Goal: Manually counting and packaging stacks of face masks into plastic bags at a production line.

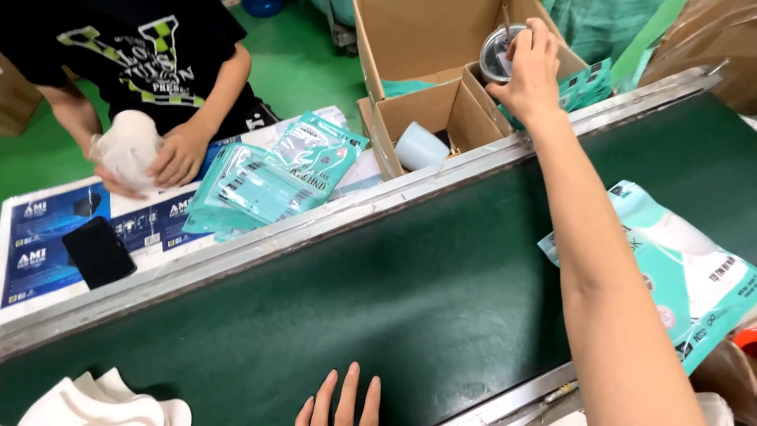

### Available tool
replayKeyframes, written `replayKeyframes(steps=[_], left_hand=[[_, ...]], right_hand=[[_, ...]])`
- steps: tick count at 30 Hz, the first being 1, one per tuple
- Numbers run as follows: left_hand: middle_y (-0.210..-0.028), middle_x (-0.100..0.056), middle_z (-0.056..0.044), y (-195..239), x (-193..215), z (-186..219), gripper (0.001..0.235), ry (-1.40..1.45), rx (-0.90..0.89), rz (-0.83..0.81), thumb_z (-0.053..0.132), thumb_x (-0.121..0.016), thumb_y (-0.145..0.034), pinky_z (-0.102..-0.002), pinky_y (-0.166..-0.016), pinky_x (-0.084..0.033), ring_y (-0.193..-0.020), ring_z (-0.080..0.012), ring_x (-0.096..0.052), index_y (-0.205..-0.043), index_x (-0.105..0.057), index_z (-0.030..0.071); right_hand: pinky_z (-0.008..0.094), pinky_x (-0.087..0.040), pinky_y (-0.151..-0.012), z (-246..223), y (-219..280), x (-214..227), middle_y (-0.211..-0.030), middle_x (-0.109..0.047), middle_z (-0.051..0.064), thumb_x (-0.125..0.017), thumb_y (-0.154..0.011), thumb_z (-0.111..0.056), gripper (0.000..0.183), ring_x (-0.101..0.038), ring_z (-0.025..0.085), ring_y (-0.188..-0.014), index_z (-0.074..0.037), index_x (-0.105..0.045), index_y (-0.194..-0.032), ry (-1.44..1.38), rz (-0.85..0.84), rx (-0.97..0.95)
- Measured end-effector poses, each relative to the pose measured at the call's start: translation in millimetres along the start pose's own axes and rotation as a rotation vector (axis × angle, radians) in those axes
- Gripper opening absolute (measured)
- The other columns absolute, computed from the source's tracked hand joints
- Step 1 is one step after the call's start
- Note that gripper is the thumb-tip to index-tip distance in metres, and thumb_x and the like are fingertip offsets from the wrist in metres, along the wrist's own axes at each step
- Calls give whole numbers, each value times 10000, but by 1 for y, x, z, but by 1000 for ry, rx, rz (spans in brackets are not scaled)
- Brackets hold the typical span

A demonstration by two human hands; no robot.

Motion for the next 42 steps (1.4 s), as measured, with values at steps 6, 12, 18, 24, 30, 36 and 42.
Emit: replayKeyframes(steps=[6,12,18,24,30,36,42], left_hand=[[-1269,-691,-15,-2,2,1,291,3,39,66,398,-507,-962,-497,-993,-408,-1176,-263,-619,-1152,-701,291],[-1269,-689,-38,-21,24,4,328,69,55,9,397,-505,-932,-514,-983,-433,-1187,-273,-618,-1147,-712,262],[-1299,-692,-46,-28,41,5,329,94,57,36,306,-482,-955,-488,-985,-476,-1215,-274,-626,-1167,-727,249],[-1285,-680,-34,-25,36,4,313,106,52,98,359,-494,-963,-496,-965,-469,-1194,-267,-627,-1157,-714,248],[-1290,-686,-45,-30,37,4,294,97,49,58,309,-495,-964,-508,-954,-482,-1192,-282,-638,-1140,-720,241],[-1353,-587,-180,-39,58,-2,701,304,6,-53,673,-530,-851,-598,-981,-396,-1258,-403,-517,-1236,-670,103],[-1451,-443,-284,-44,78,5,805,414,-30,-161,569,-649,-788,-672,-1027,-290,-1340,-491,-382,-1358,-551,7]], right_hand=[[519,-444,-1131,30,-18,-10,-1561,-390,168,-893,-761,-177,529,-404,384,-1439,-70,-550,-1149,-145,-212,16],[528,-381,-1152,29,-9,-11,-1575,-344,210,-896,-811,-350,977,-360,397,-1484,-35,-329,-1542,-177,-226,-160],[525,-311,-1132,36,-2,-10,-1628,-250,301,-952,-726,-372,1275,-268,467,-1503,41,-158,-1634,-49,-280,-63],[443,-407,-1205,22,0,-8,-1550,-396,282,-931,-734,-354,1160,-434,443,-1448,4,-287,-1629,-32,-218,-93],[492,-396,-1150,28,2,-10,-1528,-344,308,-946,-726,-368,1199,-416,499,-1386,52,-252,-1609,-2,-171,-117],[534,-347,-1167,-54,37,92,-1561,-197,391,-893,-960,-271,946,-317,568,-1448,129,-279,-1559,-21,-50,63],[464,-503,-971,-212,83,158,-1262,-642,183,-730,-873,-114,355,-611,389,-1179,-34,-616,-1200,-153,-295,422]])
Point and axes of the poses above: each hand's wrist, its own y-axis away from the middle knuckle, its own x-axis out of the back of the hand, z = x × y, the point moved 7 cm from there along -y, towards the middle knuckle
